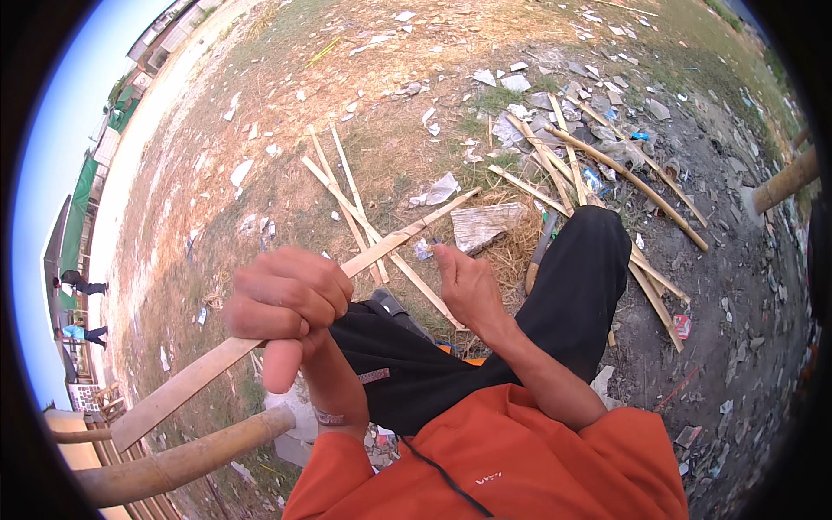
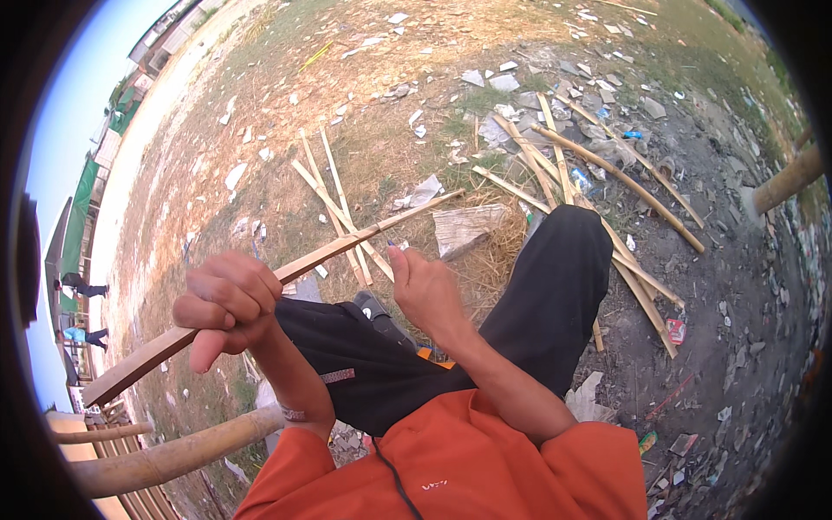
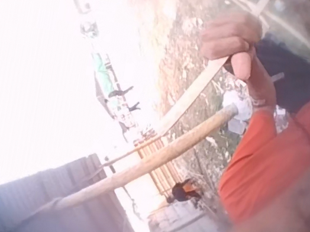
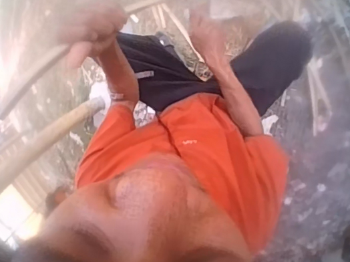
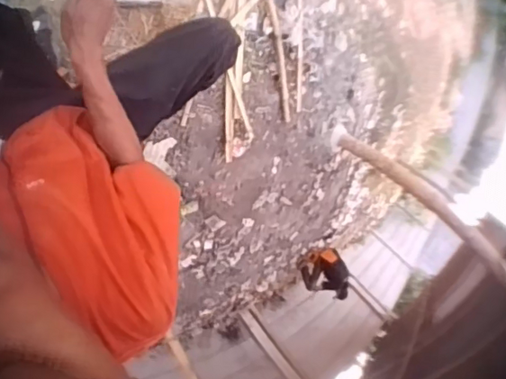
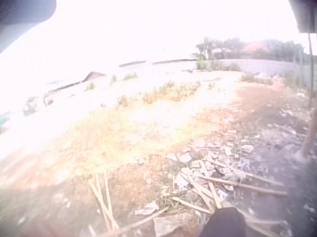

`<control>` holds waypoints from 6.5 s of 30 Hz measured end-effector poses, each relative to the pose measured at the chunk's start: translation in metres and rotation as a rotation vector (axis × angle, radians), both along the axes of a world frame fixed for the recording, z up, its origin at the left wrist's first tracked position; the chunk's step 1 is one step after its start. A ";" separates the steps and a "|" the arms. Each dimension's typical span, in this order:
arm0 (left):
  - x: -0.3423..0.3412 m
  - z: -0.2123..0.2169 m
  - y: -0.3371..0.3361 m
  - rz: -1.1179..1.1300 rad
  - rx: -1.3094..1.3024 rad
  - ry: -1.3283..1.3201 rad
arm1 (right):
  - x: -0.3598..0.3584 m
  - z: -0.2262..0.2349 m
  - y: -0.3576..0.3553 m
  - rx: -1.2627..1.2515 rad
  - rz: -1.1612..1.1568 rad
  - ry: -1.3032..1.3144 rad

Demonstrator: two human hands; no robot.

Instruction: The person sits on a small stool outdoors and uses a blue utility knife to shave and smooth a long, thin piece of bamboo held in their left hand. They repeatedly scrape the knife along the bamboo surface to remove the outer layer and refine the shape.

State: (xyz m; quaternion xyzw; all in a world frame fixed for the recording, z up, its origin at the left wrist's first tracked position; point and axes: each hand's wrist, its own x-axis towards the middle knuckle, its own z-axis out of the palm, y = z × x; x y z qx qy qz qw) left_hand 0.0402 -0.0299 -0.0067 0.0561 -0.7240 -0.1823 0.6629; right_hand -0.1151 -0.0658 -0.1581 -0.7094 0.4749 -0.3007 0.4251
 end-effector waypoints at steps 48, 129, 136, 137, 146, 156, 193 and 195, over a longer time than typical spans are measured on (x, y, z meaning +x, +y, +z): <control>0.020 -0.002 0.002 0.322 0.117 0.139 | -0.004 -0.143 -0.085 0.263 -0.206 0.544; 0.010 -0.001 0.001 0.088 -0.013 -0.051 | 0.001 -0.005 -0.007 0.059 0.047 0.095; 0.017 0.002 0.004 0.153 0.004 -0.081 | 0.003 -0.034 -0.024 0.011 -0.061 0.177; 0.016 0.001 0.004 0.154 0.009 -0.081 | 0.002 -0.031 -0.024 0.014 -0.042 0.156; 0.008 0.004 0.003 0.260 0.058 -0.012 | 0.011 -0.082 -0.050 0.072 -0.116 0.245; 0.020 0.003 -0.010 0.363 0.125 0.067 | 0.027 -0.069 -0.052 0.030 -0.129 0.076; 0.018 0.013 -0.020 0.275 0.136 0.079 | 0.009 -0.155 -0.138 0.145 -0.192 0.603; 0.011 0.011 -0.015 0.289 0.134 0.066 | -0.011 -0.171 -0.142 0.216 -0.227 0.696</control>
